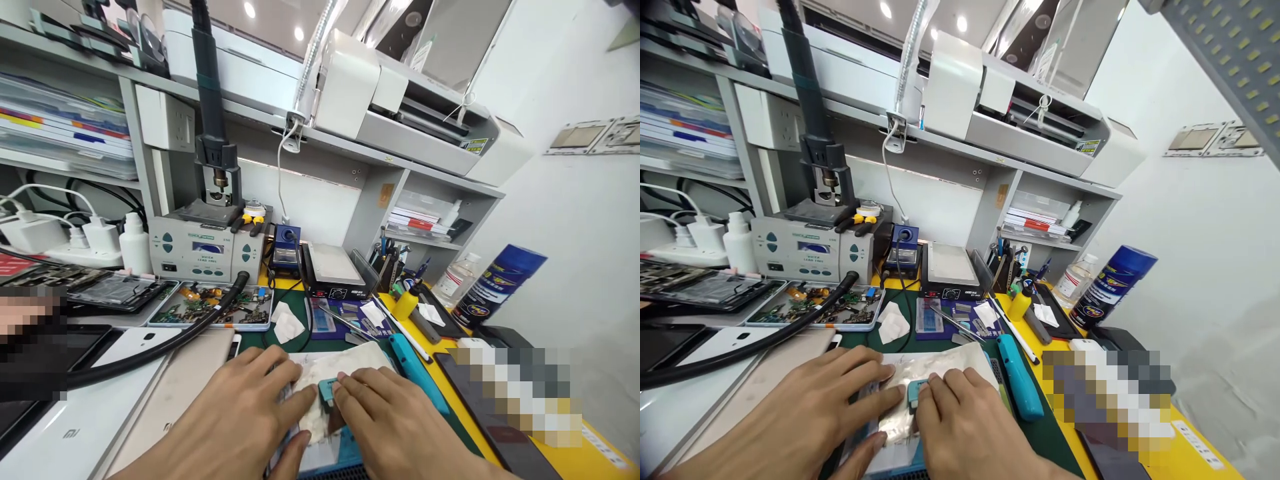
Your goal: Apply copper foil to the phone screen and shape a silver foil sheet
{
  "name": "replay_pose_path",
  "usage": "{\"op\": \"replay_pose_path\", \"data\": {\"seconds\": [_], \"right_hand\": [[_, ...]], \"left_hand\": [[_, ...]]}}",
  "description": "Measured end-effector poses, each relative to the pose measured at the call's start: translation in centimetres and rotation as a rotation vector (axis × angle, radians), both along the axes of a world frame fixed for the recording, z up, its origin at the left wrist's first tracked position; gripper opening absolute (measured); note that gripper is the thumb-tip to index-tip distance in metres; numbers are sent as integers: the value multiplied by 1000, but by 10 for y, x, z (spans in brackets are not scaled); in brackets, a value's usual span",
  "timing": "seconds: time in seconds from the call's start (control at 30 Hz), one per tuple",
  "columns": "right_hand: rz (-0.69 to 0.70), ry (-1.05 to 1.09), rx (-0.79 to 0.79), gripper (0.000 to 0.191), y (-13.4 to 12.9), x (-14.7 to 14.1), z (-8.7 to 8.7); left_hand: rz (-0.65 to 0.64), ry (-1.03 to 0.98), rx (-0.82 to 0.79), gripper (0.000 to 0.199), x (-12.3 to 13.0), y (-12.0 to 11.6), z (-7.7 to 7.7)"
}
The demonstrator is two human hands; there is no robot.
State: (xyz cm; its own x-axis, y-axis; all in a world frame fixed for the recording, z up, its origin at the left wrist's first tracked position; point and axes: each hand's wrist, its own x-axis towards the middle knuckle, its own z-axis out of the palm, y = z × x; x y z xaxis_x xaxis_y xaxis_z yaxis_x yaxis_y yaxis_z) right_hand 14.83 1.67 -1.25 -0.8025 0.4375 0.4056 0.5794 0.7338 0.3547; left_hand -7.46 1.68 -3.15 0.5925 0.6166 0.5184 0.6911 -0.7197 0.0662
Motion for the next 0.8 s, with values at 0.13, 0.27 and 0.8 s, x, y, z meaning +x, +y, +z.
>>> {"op": "replay_pose_path", "data": {"seconds": [0.13, 0.27, 0.8], "right_hand": [[10, 10, 39, 35, 3, 3, -2], [43, 2, 147, 44, 9, 3, -6], [95, -49, 74, 41, 16, 1, -3]], "left_hand": [[-37, 183, 80, 30, -3, 3, -9], [-96, 294, 196, 33, -10, 9, -20], [-71, 253, 360, 29, -10, 8, -34]]}}
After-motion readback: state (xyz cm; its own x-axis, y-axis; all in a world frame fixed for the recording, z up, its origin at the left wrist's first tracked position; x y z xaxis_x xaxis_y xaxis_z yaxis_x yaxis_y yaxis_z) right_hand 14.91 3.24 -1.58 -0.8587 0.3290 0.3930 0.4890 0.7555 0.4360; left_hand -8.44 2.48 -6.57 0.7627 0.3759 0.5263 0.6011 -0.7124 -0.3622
